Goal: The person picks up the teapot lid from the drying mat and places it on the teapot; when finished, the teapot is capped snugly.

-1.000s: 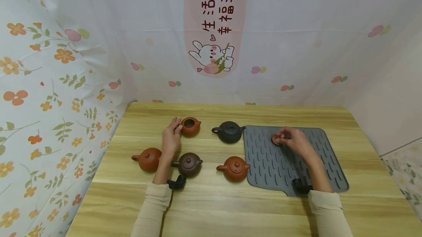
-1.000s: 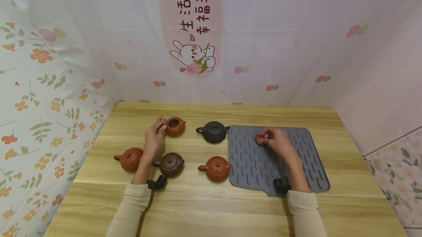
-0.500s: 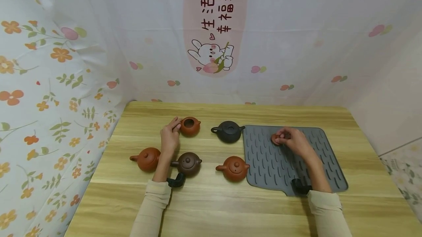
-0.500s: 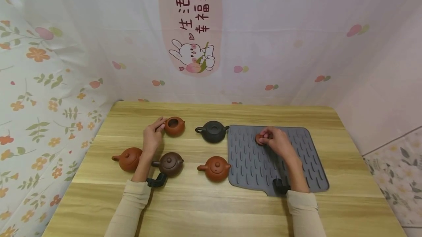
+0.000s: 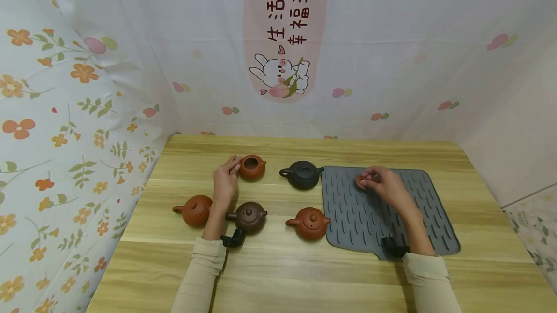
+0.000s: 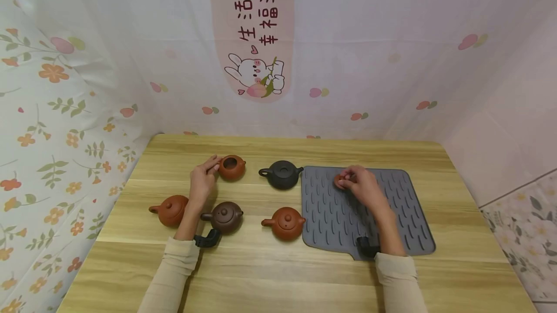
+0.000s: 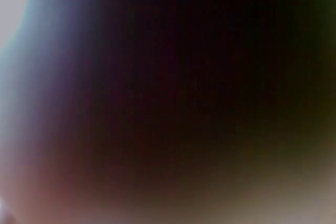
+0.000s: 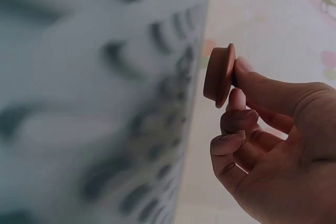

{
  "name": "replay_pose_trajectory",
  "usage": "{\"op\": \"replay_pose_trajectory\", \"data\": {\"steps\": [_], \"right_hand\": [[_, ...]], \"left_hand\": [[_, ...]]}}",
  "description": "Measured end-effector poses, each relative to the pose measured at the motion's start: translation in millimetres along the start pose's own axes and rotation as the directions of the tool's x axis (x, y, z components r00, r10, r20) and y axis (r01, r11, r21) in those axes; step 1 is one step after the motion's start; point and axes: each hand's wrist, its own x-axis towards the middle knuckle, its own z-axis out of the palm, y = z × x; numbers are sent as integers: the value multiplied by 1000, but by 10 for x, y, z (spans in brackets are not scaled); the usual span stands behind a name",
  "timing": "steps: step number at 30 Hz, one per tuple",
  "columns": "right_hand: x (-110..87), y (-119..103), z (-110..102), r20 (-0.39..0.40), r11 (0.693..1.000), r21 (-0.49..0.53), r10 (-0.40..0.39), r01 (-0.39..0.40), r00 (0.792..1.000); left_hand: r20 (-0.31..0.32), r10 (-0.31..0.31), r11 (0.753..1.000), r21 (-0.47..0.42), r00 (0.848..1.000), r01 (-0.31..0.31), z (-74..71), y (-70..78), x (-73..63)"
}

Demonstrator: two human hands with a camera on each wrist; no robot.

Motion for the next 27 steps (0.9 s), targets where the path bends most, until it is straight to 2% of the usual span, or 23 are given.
{"op": "replay_pose_trajectory", "data": {"steps": [6,10,27], "right_hand": [[69,-275,-29,-29,999,4,-48,48,998],[113,-411,-48,-8,998,17,-61,61,998],[222,-612,64,19,989,39,-141,140,990]], "left_hand": [[-9,6,1000,22,1000,-6,1,-14,4],[-8,3,999,35,1000,-3,-3,-8,6],[6,5,998,60,1000,-5,-10,-6,14]]}}
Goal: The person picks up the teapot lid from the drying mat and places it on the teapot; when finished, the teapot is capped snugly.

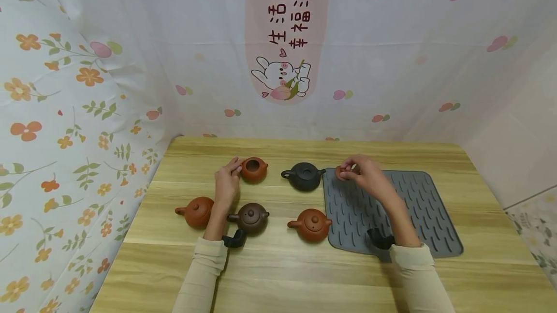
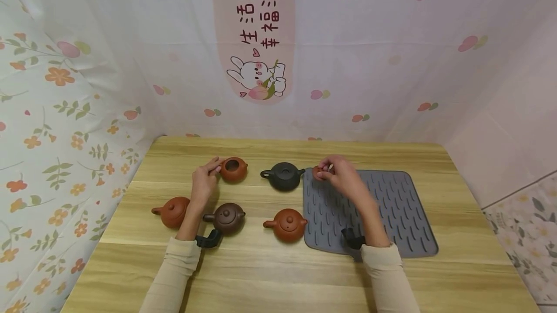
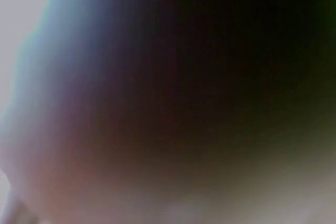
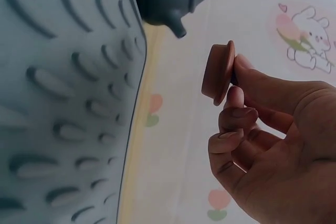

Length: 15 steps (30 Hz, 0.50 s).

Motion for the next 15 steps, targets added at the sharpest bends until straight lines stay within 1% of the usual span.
{"op": "replay_pose_trajectory", "data": {"steps": [5,13,15], "right_hand": [[36,-98,28,11,1000,10,-17,17,1000],[114,-252,63,13,997,7,-71,71,997],[138,-291,77,12,998,0,-71,71,997]], "left_hand": [[6,0,1000,6,1000,0,-4,9,3],[2,7,1000,29,1000,-7,-4,2,14],[1,5,1000,31,1000,-5,-6,-1,12]]}}
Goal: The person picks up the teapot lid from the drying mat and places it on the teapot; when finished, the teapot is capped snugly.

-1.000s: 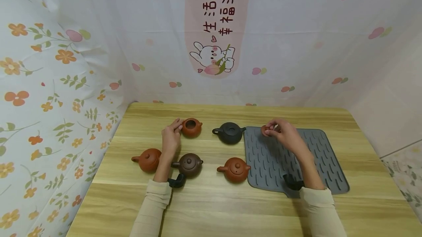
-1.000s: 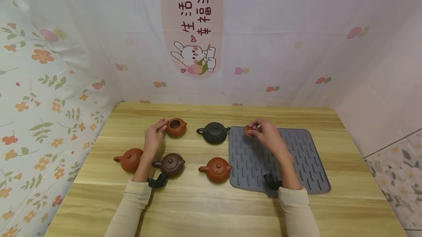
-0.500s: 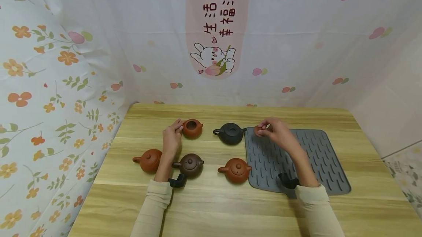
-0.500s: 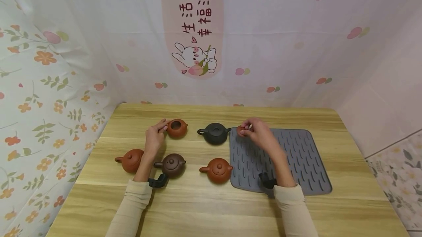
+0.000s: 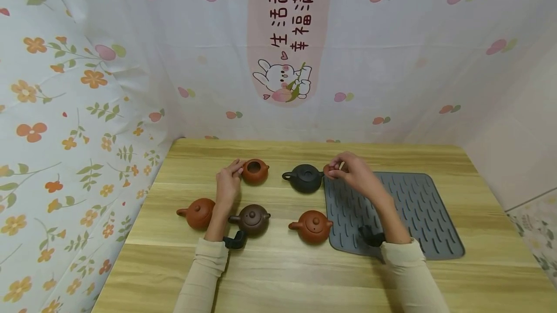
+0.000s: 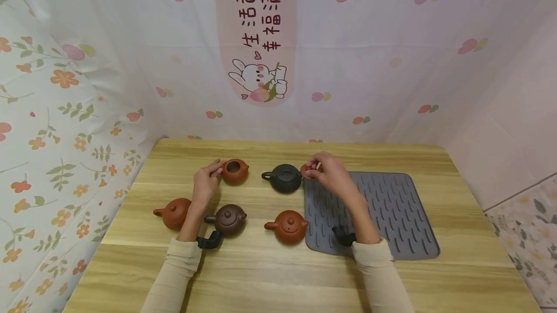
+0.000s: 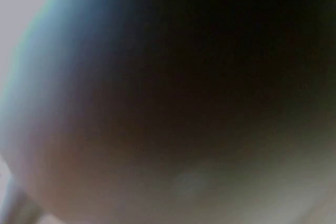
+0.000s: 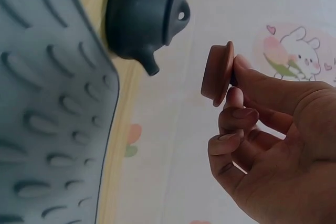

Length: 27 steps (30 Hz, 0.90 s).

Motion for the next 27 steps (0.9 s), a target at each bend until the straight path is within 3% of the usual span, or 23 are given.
{"op": "replay_pose_trajectory", "data": {"steps": [5,11,27], "right_hand": [[95,-140,74,12,999,-27,-37,38,999],[195,-280,189,38,995,9,-98,97,994],[397,-619,436,92,990,36,-137,134,986]], "left_hand": [[-2,-1,1000,0,1000,1,-10,-5,-7],[-2,-3,1000,2,1000,3,-13,4,-10],[-7,10,1000,9,1000,-10,-4,4,-1]]}}
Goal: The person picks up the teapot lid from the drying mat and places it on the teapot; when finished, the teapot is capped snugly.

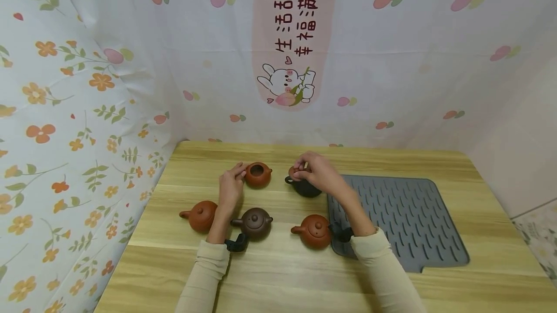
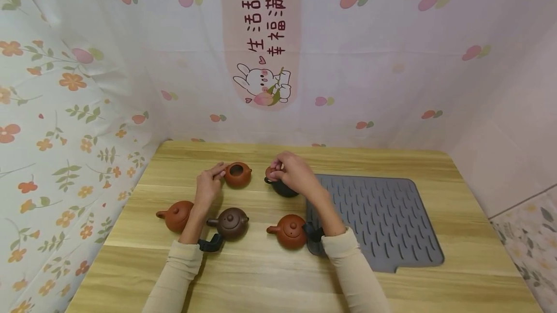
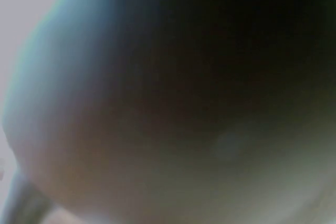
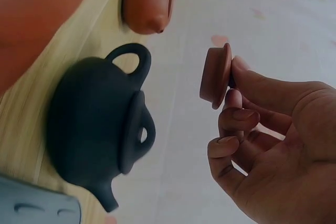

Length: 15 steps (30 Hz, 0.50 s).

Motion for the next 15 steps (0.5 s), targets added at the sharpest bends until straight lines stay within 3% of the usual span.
{"op": "replay_pose_trajectory", "data": {"steps": [15], "right_hand": [[195,-143,213,34,1000,-14,-24,24,999]], "left_hand": [[-4,4,1000,-1,1000,-4,2,10,-16]]}}
